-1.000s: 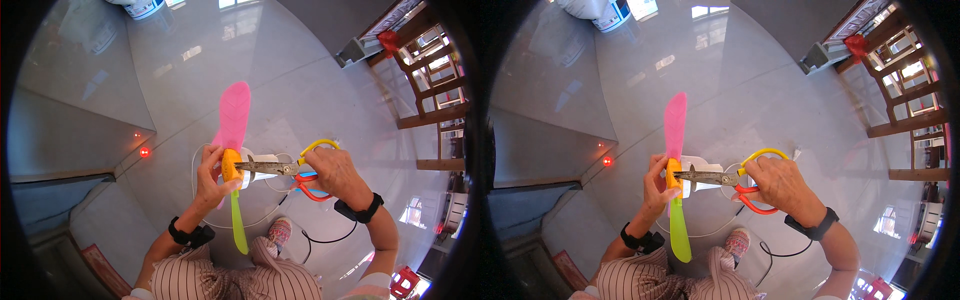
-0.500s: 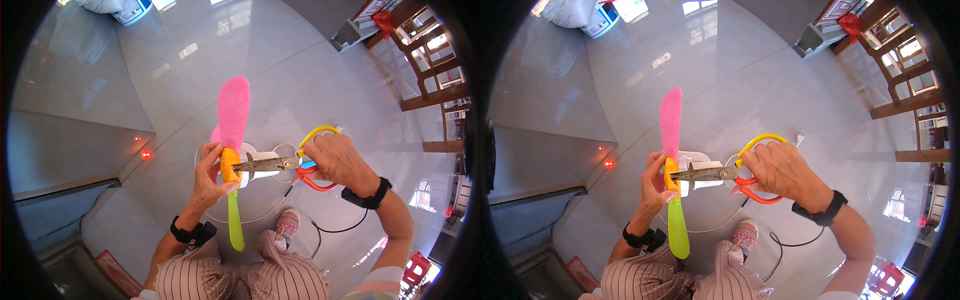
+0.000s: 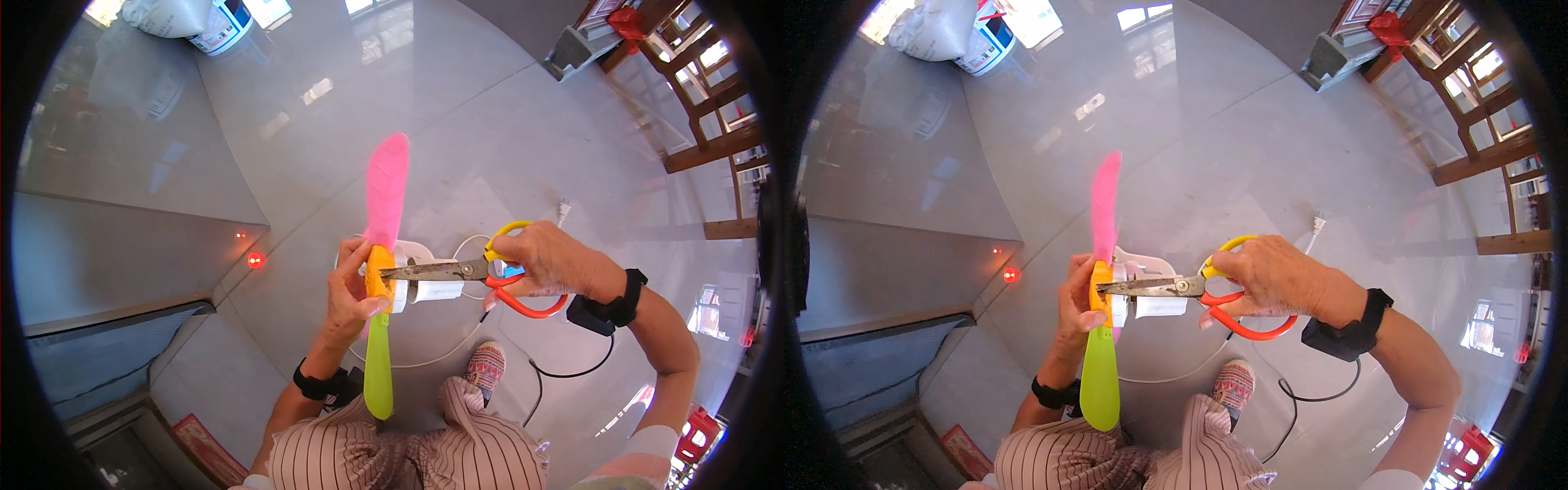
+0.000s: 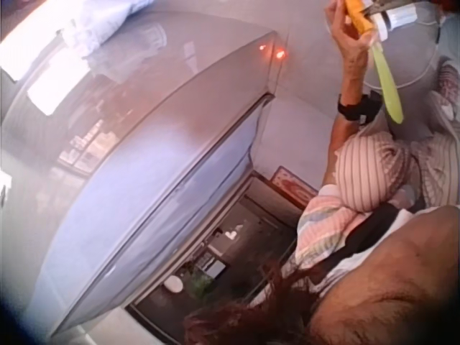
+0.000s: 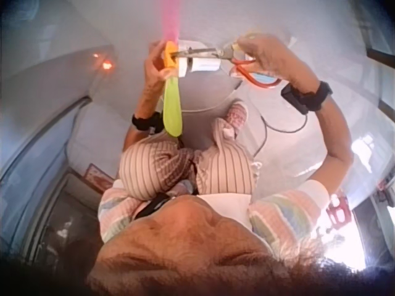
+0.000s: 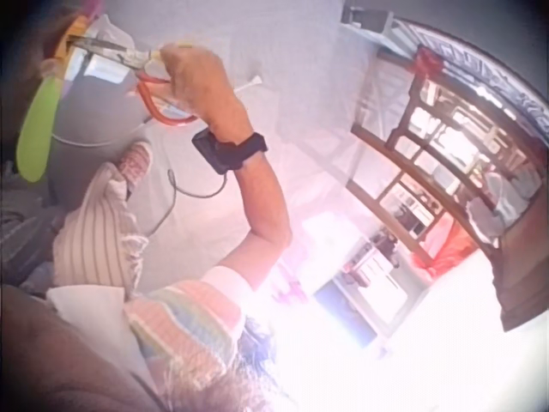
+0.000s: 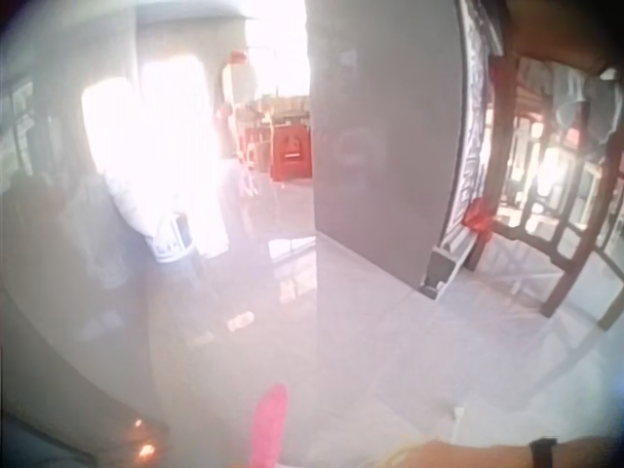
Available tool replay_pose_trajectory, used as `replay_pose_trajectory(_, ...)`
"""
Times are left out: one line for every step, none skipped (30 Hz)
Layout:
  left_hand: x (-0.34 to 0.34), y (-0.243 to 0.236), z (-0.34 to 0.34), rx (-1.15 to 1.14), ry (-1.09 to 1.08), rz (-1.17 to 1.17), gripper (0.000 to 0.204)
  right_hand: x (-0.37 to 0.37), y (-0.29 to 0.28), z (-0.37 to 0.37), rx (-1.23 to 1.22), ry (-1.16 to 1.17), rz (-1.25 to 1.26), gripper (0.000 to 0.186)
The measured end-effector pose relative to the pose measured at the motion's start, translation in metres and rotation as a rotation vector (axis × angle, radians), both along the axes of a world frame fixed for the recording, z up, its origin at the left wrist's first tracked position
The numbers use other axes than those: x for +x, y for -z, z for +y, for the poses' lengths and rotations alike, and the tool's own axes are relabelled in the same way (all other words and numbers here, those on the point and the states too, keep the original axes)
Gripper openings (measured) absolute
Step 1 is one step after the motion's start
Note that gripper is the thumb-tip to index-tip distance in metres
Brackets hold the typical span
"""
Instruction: The person uses scissors to trim plastic components of a colorful toy fan and uses pliers to adjust a red electrical cord.
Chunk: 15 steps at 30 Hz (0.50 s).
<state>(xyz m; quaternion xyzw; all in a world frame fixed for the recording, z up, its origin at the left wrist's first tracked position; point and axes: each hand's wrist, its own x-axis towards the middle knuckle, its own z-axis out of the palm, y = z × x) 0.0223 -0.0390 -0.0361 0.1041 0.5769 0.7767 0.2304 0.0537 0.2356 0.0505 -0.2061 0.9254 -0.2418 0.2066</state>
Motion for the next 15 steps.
replay_pose_trajectory(0.001,0.001,0.001,0.022,-0.022,-0.038,0.073,0.001,0.002,0.0,-0.036,0.025,-0.025,0.063)
replay_pose_trajectory(0.001,0.0,0.003,0.022,-0.023,-0.038,0.073,0.002,0.003,0.001,-0.072,0.05,-0.05,0.063)
replay_pose_trajectory(0.0,-0.003,0.003,0.012,-0.023,-0.034,0.072,0.001,0.003,0.0,-0.073,0.045,-0.045,0.063)
replay_pose_trajectory(0.0,-0.006,0.003,0.002,-0.023,-0.029,0.071,0.001,0.003,0.0,-0.082,0.064,-0.064,0.063)
replay_pose_trajectory(-0.001,-0.006,0.003,0.0,-0.027,-0.024,0.071,0.002,0.003,-0.001,-0.09,0.082,-0.082,0.063)
replay_pose_trajectory(-0.001,-0.005,0.003,0.011,-0.028,-0.028,0.07,0.003,0.004,-0.001,-0.088,0.078,-0.076,0.063)
replay_pose_trajectory(-0.001,-0.004,0.003,0.021,-0.028,-0.032,0.069,0.005,0.006,-0.001,-0.087,0.093,-0.076,0.063)
replay_pose_trajectory(-0.001,-0.003,0.004,0.023,-0.032,-0.025,0.069,0.006,0.006,-0.001,-0.086,0.108,-0.077,0.062)
replay_pose_trajectory(0.001,-0.003,0.004,0.017,-0.042,-0.025,0.069,0.006,0.006,-0.002,-0.087,0.104,-0.073,0.062)
replay_pose_trajectory(0.001,-0.003,0.003,0.011,-0.051,-0.026,0.069,0.006,0.004,-0.002,-0.068,0.097,-0.037,0.061)
replay_pose_trajectory(0.001,-0.004,0.003,0.01,-0.054,-0.023,0.069,0.007,0.001,-0.004,-0.049,0.09,-0.001,0.06)
replay_pose_trajectory(0.002,-0.005,0.003,0.0,-0.078,-0.017,0.069,0.008,-0.003,-0.006,-0.048,0.087,-0.003,0.06)
replay_pose_trajectory(0.002,-0.005,0.003,-0.009,-0.102,-0.012,0.068,0.01,-0.008,-0.01,0.041,0.103,0.17,0.059)
replay_pose_trajectory(0.002,-0.004,0.003,-0.008,-0.106,-0.014,0.068,0.013,-0.011,-0.013,0.13,0.118,0.342,0.058)
replay_pose_trajectory(-0.001,-0.004,0.003,-0.039,-0.147,0.038,0.067,0.014,-0.013,-0.014,0.13,0.11,0.345,0.058)
